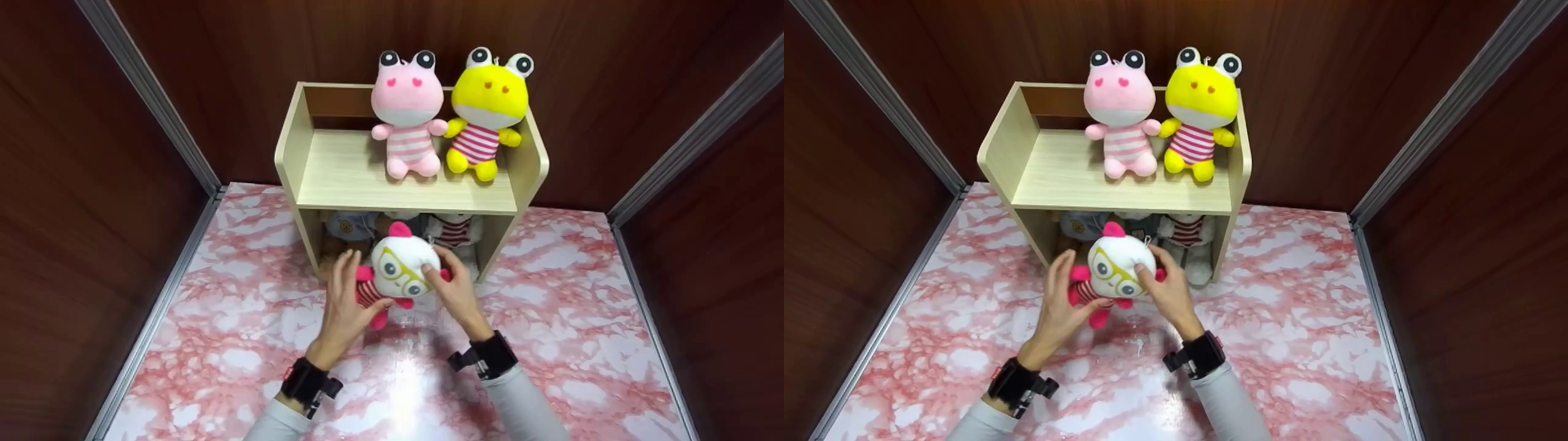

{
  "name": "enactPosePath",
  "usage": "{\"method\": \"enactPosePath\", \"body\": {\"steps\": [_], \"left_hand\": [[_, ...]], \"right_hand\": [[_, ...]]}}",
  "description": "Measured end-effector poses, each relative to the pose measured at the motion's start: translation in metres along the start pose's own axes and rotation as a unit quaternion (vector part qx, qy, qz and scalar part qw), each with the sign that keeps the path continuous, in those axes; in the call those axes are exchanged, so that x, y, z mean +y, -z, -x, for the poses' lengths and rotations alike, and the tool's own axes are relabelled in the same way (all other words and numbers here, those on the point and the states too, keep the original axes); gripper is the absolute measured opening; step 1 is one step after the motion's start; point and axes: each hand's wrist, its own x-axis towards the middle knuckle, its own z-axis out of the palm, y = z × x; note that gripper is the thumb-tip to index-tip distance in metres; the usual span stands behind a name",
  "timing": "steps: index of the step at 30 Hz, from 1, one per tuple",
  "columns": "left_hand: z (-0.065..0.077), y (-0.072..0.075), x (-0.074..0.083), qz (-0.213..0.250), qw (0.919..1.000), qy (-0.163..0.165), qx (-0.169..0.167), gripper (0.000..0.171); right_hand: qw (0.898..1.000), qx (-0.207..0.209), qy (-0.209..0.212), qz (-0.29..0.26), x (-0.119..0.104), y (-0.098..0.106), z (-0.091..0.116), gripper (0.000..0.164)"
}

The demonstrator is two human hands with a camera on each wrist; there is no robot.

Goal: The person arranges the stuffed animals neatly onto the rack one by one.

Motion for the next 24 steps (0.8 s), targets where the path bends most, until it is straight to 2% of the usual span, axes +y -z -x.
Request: {"method": "enactPosePath", "body": {"steps": [3, 7, 9, 11, 13, 16, 21, 24], "left_hand": [[-0.001, 0.011, -0.005, 0.038, 0.9976, 0.052, -0.028, 0.101], [-0.003, 0.017, -0.007, 0.076, 0.9886, 0.106, -0.076, 0.079], [-0.002, 0.016, -0.008, 0.089, 0.9852, 0.113, -0.093, 0.066], [-0.002, 0.013, -0.008, 0.099, 0.9843, 0.105, -0.101, 0.055], [-0.001, 0.01, -0.008, 0.1, 0.9862, 0.092, -0.095, 0.048], [-0.002, 0.007, -0.007, 0.103, 0.9897, 0.075, -0.067, 0.045], [-0.009, 0.009, 0.0, 0.115, 0.9892, 0.091, -0.012, 0.043], [-0.017, 0.013, 0.005, 0.122, 0.9874, 0.098, 0.021, 0.042]], "right_hand": [[1.0, 0.013, 0.018, -0.002, -0.007, 0.007, -0.002, 0.045], [0.999, 0.014, 0.033, 0.002, -0.015, 0.012, -0.005, 0.045], [0.999, 0.004, 0.032, 0.003, -0.018, 0.013, -0.005, 0.046], [1.0, -0.005, 0.03, -0.001, -0.02, 0.013, -0.004, 0.046], [0.999, -0.011, 0.03, -0.006, -0.022, 0.013, -0.004, 0.047], [0.999, -0.014, 0.039, -0.02, -0.025, 0.012, -0.005, 0.048], [0.996, -0.013, 0.082, -0.038, -0.027, 0.017, -0.008, 0.054], [0.993, 0.002, 0.109, -0.041, -0.03, 0.023, -0.01, 0.049]]}}
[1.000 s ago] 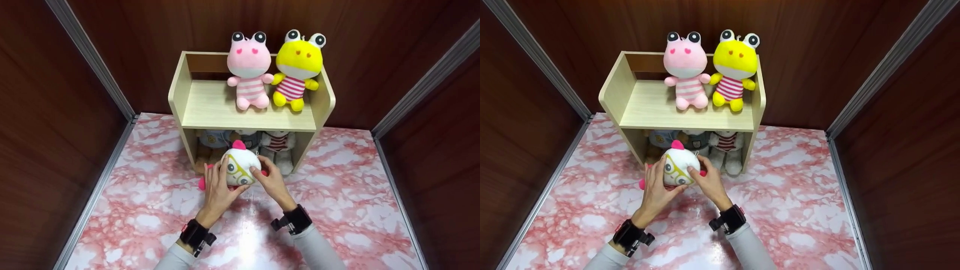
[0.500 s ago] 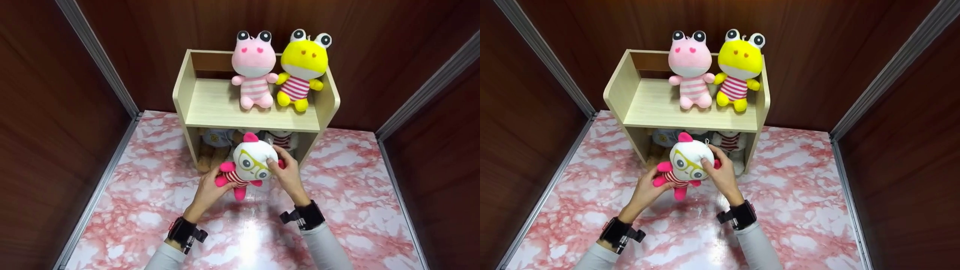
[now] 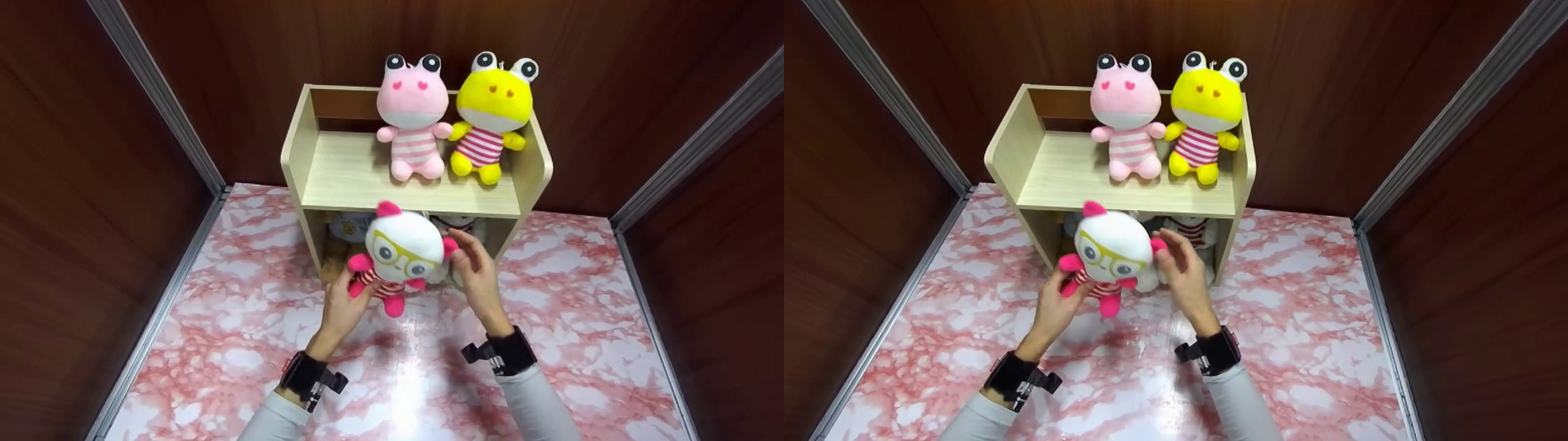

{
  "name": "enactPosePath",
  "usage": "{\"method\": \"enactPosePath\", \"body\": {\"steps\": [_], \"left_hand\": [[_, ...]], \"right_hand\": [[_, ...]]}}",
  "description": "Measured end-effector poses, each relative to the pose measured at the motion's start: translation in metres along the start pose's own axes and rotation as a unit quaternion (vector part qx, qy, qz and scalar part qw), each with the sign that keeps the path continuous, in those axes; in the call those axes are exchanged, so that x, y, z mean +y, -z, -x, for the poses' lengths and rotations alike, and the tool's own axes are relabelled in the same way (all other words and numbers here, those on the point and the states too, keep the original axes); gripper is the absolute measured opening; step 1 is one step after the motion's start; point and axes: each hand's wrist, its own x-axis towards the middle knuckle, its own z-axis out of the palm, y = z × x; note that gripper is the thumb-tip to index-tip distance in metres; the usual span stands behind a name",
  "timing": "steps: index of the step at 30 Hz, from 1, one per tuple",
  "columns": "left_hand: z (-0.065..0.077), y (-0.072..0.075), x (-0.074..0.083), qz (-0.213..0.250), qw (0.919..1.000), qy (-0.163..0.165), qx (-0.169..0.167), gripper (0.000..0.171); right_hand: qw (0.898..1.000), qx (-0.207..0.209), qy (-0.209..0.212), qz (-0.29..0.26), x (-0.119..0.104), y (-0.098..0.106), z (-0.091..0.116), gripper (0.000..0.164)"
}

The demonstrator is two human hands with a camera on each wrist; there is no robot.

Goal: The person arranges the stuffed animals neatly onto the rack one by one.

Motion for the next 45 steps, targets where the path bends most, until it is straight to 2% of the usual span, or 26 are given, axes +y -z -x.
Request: {"method": "enactPosePath", "body": {"steps": [3, 6, 9, 14, 20, 23, 27, 29, 35, 40, 45], "left_hand": [[-0.009, 0.004, 0.005, -0.003, 0.9992, -0.012, 0.038, 0.041], [-0.02, 0.009, 0.01, -0.015, 0.997, -0.026, 0.071, 0.039], [-0.032, 0.015, 0.017, -0.023, 0.9955, -0.025, 0.088, 0.038], [-0.055, 0.025, 0.031, -0.028, 0.9941, -0.01, 0.104, 0.049], [-0.09, 0.029, 0.046, -0.008, 0.9903, 0.008, 0.138, 0.052], [-0.112, 0.028, 0.052, -0.004, 0.9884, -0.004, 0.152, 0.047], [-0.14, 0.027, 0.057, -0.031, 0.9874, -0.012, 0.155, 0.035], [-0.152, 0.026, 0.059, -0.056, 0.9864, -0.006, 0.155, 0.03], [-0.183, 0.026, 0.064, -0.11, 0.9816, 0.041, 0.15, 0.026], [-0.195, 0.022, 0.06, -0.143, 0.977, 0.075, 0.139, 0.026], [-0.197, 0.017, 0.049, -0.154, 0.9775, 0.078, 0.121, 0.026]], "right_hand": [[0.999, 0.016, 0.022, 0.02, -0.003, 0.007, -0.003, 0.037], [0.997, 0.031, 0.046, 0.053, -0.006, 0.013, -0.007, 0.032], [0.993, 0.046, 0.072, 0.086, -0.009, 0.018, -0.011, 0.03], [0.987, 0.056, 0.107, 0.105, -0.014, 0.018, -0.015, 0.028], [0.986, 0.049, 0.115, 0.113, -0.029, 0.013, -0.009, 0.025], [0.986, 0.047, 0.114, 0.108, -0.031, 0.012, -0.005, 0.024], [0.988, 0.046, 0.108, 0.103, -0.026, 0.011, -0.001, 0.022], [0.988, 0.044, 0.105, 0.105, -0.022, 0.012, 0.001, 0.02], [0.987, 0.045, 0.101, 0.117, -0.015, 0.011, 0.007, 0.019], [0.987, 0.043, 0.095, 0.12, -0.013, 0.009, 0.01, 0.019], [0.986, 0.036, 0.085, 0.14, -0.013, 0.006, 0.014, 0.018]]}}
